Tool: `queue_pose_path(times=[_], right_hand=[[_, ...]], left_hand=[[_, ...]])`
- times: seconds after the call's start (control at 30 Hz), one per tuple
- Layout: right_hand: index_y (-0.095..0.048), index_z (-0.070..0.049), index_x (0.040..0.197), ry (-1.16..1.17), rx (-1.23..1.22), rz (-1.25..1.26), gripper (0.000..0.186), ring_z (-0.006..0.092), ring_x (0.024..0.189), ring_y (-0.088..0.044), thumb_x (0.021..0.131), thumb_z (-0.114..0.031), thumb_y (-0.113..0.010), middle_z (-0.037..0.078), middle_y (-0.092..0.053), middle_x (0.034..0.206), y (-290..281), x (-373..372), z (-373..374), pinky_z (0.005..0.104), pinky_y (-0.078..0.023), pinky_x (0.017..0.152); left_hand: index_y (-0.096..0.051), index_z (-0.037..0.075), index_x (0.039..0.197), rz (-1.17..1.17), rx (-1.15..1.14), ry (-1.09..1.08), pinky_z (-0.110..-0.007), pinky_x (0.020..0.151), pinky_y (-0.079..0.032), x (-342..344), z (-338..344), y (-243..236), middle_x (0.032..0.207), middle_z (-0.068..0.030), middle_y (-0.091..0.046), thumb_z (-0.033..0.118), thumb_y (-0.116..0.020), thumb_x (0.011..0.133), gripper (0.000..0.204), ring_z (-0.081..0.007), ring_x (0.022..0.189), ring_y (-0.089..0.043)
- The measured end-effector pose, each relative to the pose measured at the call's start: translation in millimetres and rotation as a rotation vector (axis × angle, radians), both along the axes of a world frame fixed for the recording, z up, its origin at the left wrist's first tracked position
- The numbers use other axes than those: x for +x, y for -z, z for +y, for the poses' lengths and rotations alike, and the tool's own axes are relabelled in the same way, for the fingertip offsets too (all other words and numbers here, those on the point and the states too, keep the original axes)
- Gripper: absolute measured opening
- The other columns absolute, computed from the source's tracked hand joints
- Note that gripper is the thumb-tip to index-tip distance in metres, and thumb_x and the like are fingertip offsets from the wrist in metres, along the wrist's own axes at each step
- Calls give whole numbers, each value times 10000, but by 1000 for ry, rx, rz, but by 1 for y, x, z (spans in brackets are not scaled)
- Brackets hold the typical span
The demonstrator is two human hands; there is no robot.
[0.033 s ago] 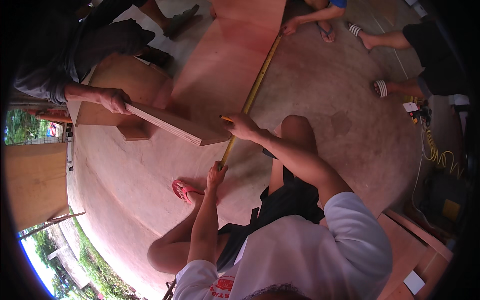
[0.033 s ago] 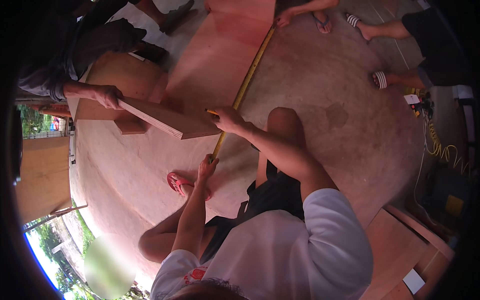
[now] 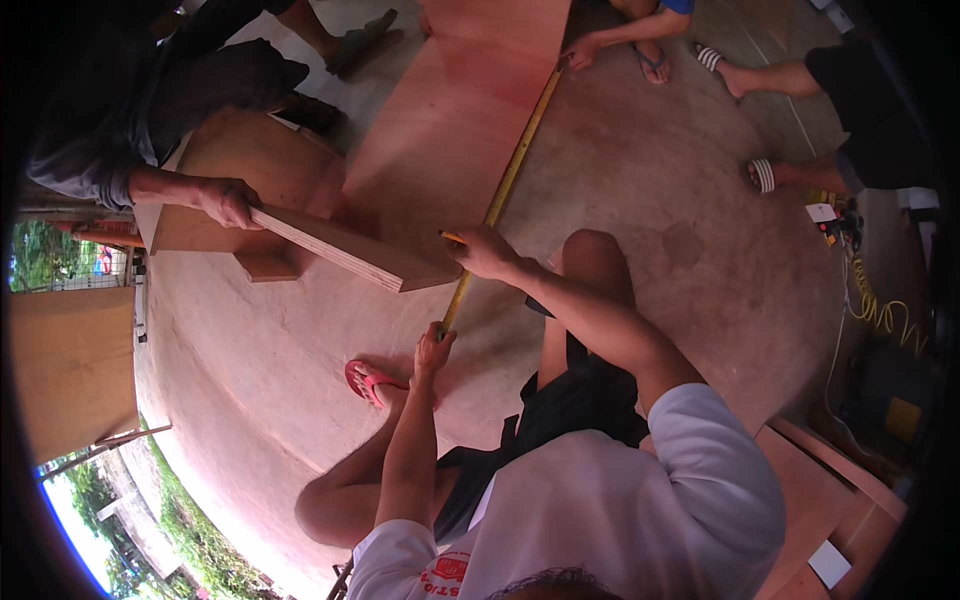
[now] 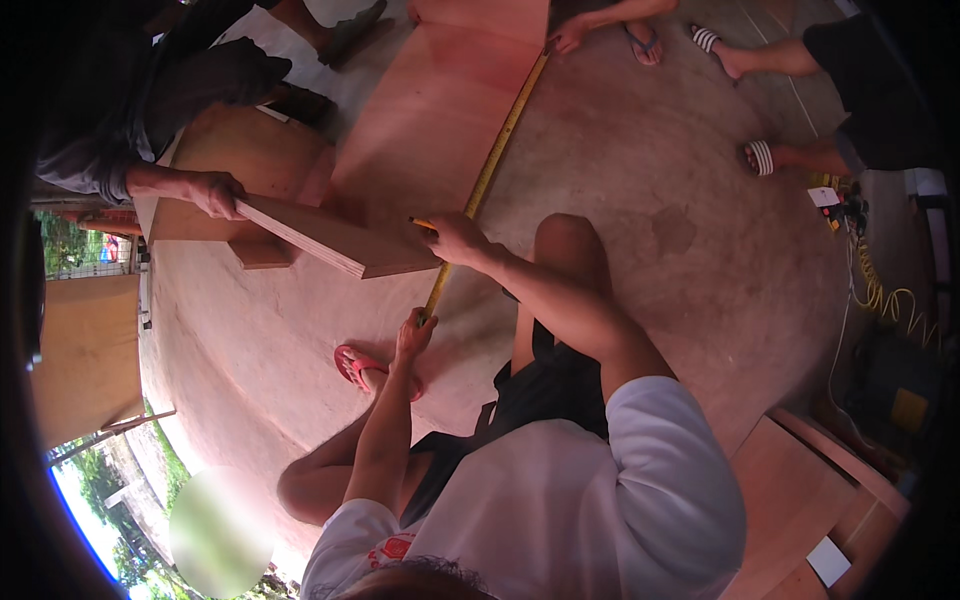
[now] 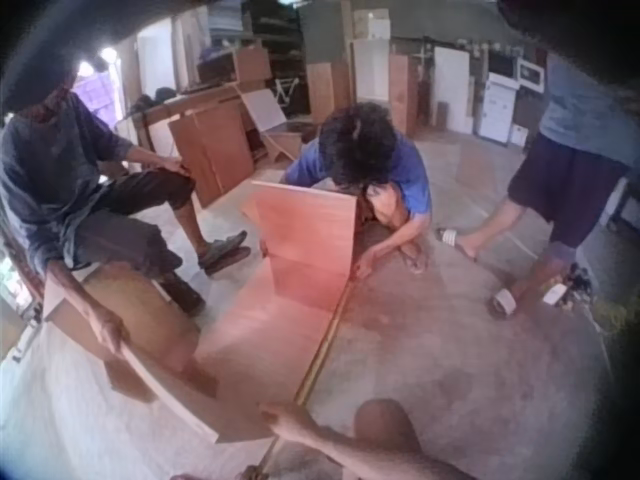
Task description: The person measures and marks a large sheet of plywood using a tape measure and pencil, then uses a circular saw to cut along the marked line. The person handles the plywood and tools directly while another person assists by holding the sheet.
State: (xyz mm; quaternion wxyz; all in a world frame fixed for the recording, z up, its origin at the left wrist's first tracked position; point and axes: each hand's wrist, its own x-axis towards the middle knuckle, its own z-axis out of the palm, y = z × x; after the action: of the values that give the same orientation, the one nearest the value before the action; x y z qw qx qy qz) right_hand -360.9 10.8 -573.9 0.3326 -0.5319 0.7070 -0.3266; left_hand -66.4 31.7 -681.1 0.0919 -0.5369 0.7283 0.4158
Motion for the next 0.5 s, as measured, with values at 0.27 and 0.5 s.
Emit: queue_pose_path(times=[0.27,0.5], right_hand=[[-688,-23,1042,5,-100,-46,226,404,831,-689,915,-211,-690,208,-692,862,-3,-10,-3,457,-518,732],[-689,-27,1039,-17,-33,-42,233,401,838,-695,918,-227,-689,208,-694,871,2,-12,-4,459,-519,737]], left_hand=[[-614,91,1285,41,-25,-17,-475,903,-518,-18,-13,4,1042,-235,-723,492,-667,889,566,-405,1044,-689],[-600,90,1288,73,23,-26,-525,929,-504,-23,-18,8,1076,-285,-698,481,-663,901,554,-468,1074,-651]])
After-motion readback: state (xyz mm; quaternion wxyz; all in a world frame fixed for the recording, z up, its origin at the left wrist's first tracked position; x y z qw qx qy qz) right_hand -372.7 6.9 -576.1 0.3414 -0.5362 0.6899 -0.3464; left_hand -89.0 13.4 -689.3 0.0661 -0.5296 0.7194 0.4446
